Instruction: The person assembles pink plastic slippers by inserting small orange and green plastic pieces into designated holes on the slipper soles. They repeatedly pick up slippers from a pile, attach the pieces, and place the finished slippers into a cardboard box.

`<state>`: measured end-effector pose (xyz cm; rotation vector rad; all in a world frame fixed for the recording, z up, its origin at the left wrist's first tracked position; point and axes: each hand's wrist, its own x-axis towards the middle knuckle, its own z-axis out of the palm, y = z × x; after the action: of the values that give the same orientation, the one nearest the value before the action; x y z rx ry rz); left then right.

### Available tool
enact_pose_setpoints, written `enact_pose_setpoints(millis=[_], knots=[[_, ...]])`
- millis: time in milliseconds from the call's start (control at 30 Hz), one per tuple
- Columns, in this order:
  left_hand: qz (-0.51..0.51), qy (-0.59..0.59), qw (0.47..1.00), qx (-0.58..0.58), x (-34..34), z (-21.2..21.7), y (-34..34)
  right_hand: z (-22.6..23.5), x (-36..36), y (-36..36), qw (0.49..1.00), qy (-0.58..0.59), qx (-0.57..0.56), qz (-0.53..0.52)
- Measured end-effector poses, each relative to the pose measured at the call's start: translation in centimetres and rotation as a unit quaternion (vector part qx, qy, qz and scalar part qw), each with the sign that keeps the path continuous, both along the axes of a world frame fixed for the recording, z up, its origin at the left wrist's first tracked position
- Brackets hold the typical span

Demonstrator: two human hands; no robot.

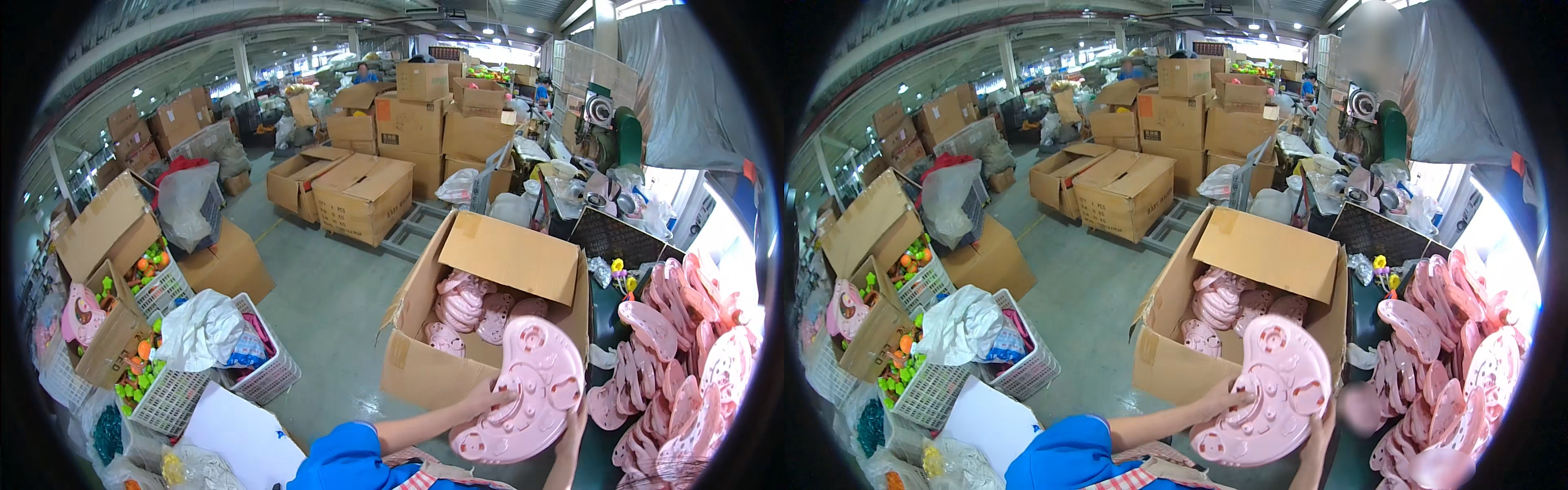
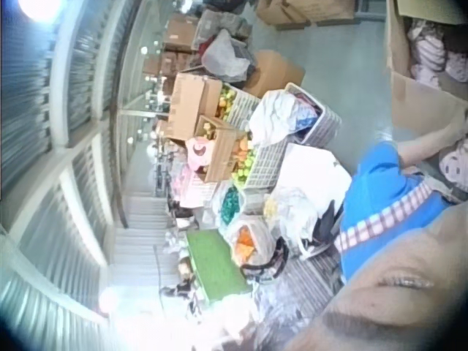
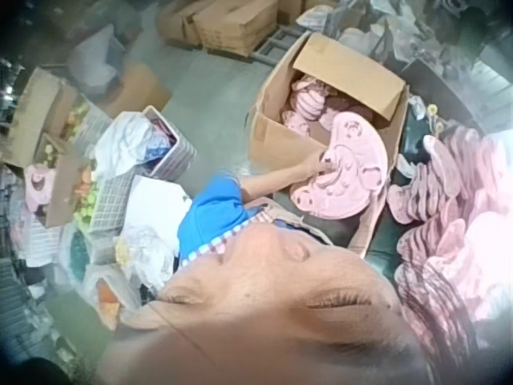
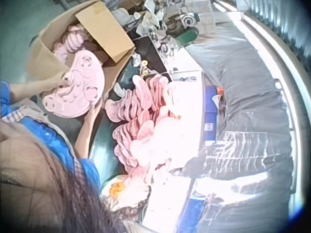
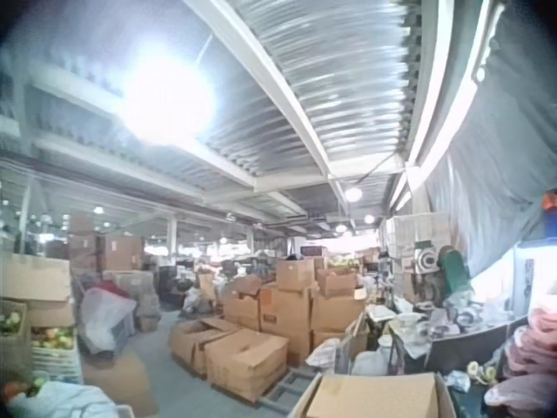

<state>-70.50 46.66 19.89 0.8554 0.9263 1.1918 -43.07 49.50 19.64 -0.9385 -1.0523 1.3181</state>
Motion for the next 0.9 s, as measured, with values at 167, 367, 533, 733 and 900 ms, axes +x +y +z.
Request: enact_pose_setpoints(millis=[167, 367, 533, 733, 900], knots=[[0.066, -0.014, 0.997, -0.034, 6.0, -4.0, -10.8, -7.3, 2.8, -12.3, 0.991, 0.089, -0.092, 0.044], [0.079, 0.021, 0.991, -0.102, 7.4, -2.1, -16.6, -7.2, 4.6, -16.9, 0.992, 0.029, -0.112, 0.049], [0.12, -0.072, 0.985, -0.104, 7.8, 0.3, -18.9, -4.0, 3.8, -16.8, 0.998, -0.039, -0.03, 0.041], [0.115, -0.078, 0.988, -0.064, 8.2, -1.2, -18.1, -2.6, 4.2, -18.5, 0.999, -0.048, -0.017, 0.008], [0.069, -0.277, 0.948, -0.14, 7.7, 2.0, -17.5, -3.8, 3.9, -18.4, 0.999, -0.023, -0.01, -0.021]])
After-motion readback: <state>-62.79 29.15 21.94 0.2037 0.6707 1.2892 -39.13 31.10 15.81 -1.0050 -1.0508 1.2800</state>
